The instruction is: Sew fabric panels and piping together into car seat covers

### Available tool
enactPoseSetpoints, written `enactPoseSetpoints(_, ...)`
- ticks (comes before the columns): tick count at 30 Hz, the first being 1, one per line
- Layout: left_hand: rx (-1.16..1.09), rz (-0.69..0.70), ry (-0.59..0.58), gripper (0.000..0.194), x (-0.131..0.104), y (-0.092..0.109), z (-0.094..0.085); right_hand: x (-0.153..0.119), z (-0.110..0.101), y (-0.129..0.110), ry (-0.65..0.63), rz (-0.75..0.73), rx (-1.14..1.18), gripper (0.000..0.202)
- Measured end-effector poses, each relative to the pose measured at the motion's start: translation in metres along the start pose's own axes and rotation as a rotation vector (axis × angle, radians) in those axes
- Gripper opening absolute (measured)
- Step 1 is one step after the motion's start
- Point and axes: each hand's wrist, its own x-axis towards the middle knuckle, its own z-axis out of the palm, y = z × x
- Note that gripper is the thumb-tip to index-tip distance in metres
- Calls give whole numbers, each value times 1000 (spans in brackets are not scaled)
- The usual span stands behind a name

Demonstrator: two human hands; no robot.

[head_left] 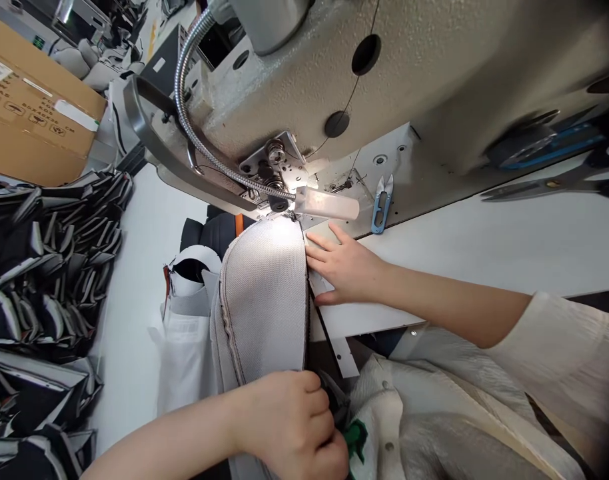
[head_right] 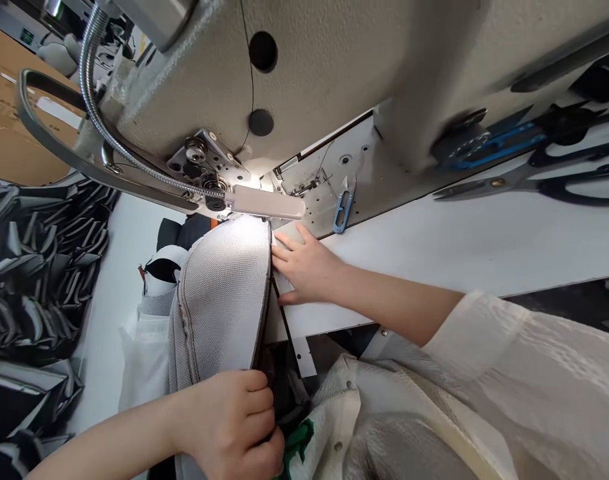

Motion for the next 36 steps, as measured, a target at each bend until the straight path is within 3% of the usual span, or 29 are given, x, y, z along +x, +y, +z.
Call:
enactPoseSetpoints(4,1,25,-56,16,3,1,-1,1,2,-2,23,43,-2,69)
enactPoseSetpoints(8,67,-62,-205,14,9,-14,-21,-1,8,-7,103,48,-18,61)
enactPoseSetpoints(10,221,-288,-299,27,11,-36,-38,-2,10,-11,132,58,-29,54)
enactPoseSetpoints(13,494,-807,-386,40,10,-83,-51,-6,10,-17,162,79,-44,44)
enactPoseSetpoints(15,552,-1058,-412,45,7,-112,-46,-10,10,-20,171,78,-53,37)
enactPoseSetpoints(18,537,-1231,-381,50,3,-134,-22,-18,8,-25,159,44,-28,42)
enactPoseSetpoints(21,610,-1268,-229,49,0,-132,2,-23,7,-28,129,20,11,58)
enactPoseSetpoints(24,657,-1207,-140,47,-4,-127,13,-24,7,-30,113,37,34,57)
enactPoseSetpoints(29,609,-1121,-168,48,-6,-132,10,-25,8,-31,109,17,43,55)
enactPoseSetpoints(36,581,-1177,-206,50,0,-132,5,-31,8,-38,114,56,64,57)
